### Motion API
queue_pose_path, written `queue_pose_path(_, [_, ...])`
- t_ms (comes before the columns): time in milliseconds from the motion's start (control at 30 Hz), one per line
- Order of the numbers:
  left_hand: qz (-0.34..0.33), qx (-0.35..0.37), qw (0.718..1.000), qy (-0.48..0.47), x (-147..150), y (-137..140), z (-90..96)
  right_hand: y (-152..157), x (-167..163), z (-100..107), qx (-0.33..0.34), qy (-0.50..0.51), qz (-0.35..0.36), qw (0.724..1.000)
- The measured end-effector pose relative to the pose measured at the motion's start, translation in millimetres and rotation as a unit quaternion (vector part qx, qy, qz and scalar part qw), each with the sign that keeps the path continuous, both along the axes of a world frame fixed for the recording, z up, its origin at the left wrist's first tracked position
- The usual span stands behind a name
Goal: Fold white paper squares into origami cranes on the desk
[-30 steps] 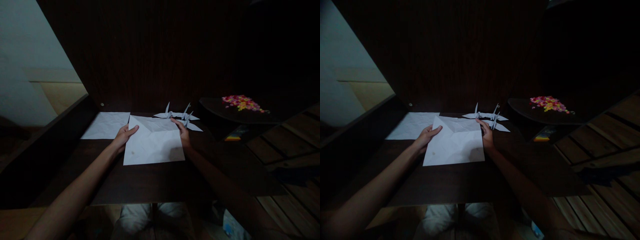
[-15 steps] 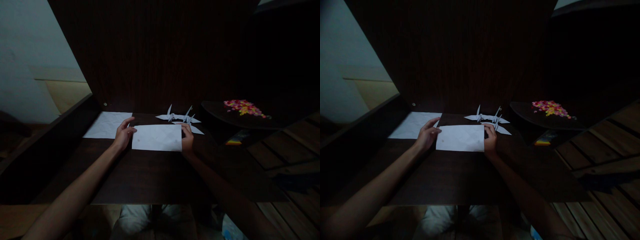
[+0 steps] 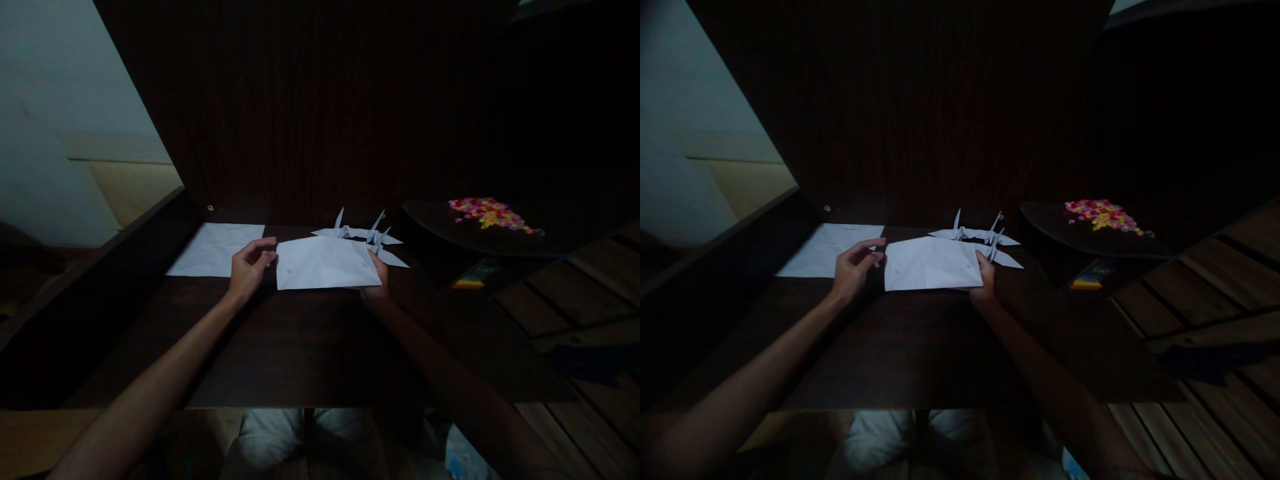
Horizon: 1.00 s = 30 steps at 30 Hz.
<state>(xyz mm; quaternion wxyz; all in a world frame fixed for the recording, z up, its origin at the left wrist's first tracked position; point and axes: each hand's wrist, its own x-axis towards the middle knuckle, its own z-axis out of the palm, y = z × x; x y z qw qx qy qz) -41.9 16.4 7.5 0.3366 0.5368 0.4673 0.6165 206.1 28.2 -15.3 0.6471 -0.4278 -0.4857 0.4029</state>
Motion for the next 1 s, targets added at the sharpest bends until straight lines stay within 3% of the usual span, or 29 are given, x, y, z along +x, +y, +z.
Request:
queue_pose_path(133, [0.032,0.020,0.996,0.082,1,-3,2.5,9,-3,-9,-0.080,0.124,0.066,0.987])
queue_pose_path(367, [-0.024,-0.047,0.998,0.034,4,2,-5.9,16,-2,-19,-0.175,0.097,0.117,0.973])
queue_pose_path(500, [-0.052,-0.034,0.987,0.150,3,4,-12.9,10,1,-16,-0.155,0.041,0.131,0.978])
queue_pose_path(700, [-0.101,0.038,0.910,0.400,1,0,-14.3,9,7,-14,-0.125,-0.075,0.098,0.984])
queue_pose_path(833, [-0.106,0.048,0.877,0.467,6,-4,-16.3,9,9,-20,-0.057,-0.162,0.077,0.982])
queue_pose_path(1000, [-0.157,0.041,0.850,0.501,12,-13,-9.5,8,9,-19,-0.039,-0.279,0.029,0.959])
